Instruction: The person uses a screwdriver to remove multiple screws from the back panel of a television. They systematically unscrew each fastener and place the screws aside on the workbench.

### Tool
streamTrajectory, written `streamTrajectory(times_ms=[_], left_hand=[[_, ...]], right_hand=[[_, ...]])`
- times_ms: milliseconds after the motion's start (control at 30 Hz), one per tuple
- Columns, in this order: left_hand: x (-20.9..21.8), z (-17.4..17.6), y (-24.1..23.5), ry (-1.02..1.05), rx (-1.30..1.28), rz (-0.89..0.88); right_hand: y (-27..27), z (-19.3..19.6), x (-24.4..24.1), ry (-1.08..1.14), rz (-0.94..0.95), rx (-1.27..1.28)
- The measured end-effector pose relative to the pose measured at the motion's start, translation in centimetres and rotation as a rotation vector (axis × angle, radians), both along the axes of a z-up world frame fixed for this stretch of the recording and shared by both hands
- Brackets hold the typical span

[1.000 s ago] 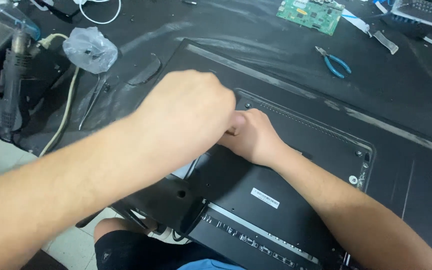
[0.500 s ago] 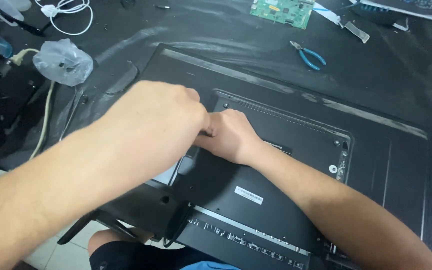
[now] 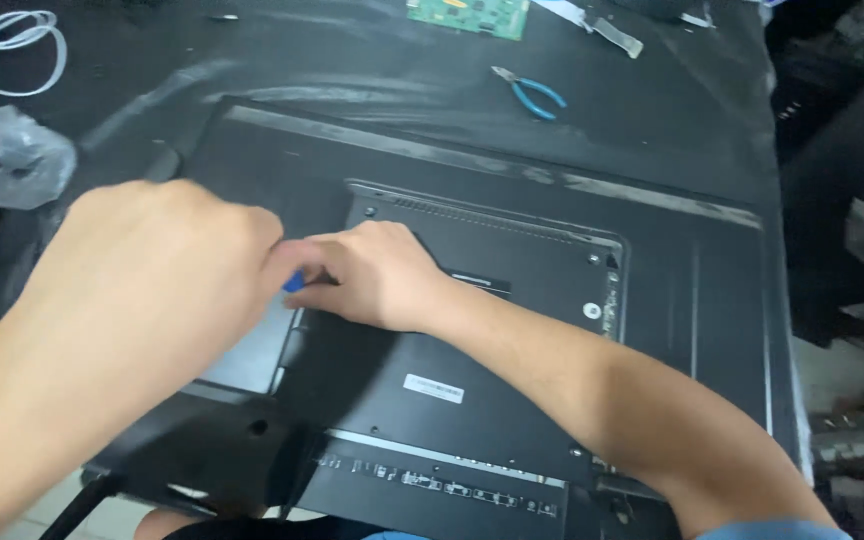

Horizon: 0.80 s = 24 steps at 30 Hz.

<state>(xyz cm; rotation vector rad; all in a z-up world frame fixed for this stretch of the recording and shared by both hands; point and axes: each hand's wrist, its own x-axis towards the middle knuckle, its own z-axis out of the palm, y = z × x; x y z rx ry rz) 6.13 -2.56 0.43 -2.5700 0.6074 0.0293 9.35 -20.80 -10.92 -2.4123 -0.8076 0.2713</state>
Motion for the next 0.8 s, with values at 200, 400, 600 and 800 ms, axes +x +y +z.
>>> streamTrajectory(times_ms=[200, 400, 600, 800], left_hand=[[-0.6, 1.8, -1.1, 0.071, -0.023, 0.16], [0.1, 0.3, -0.2, 0.103, -0.02, 0.115], [0.6, -1.5, 0.8, -0.09, 0.204, 0.16], [-0.4, -0.3, 0.7, 0.078, -0.074, 0.222]], right_hand=[[0.2, -1.8, 0.1, -0.009, -0.093, 0.077], [0.0, -0.6, 0.1, 0.007, -0.026, 0.017], [-0.1, -0.3, -0.2, 0.05, -0.02, 0.04], [0.0, -0.8, -0.4, -0.041, 0.011, 0.021]])
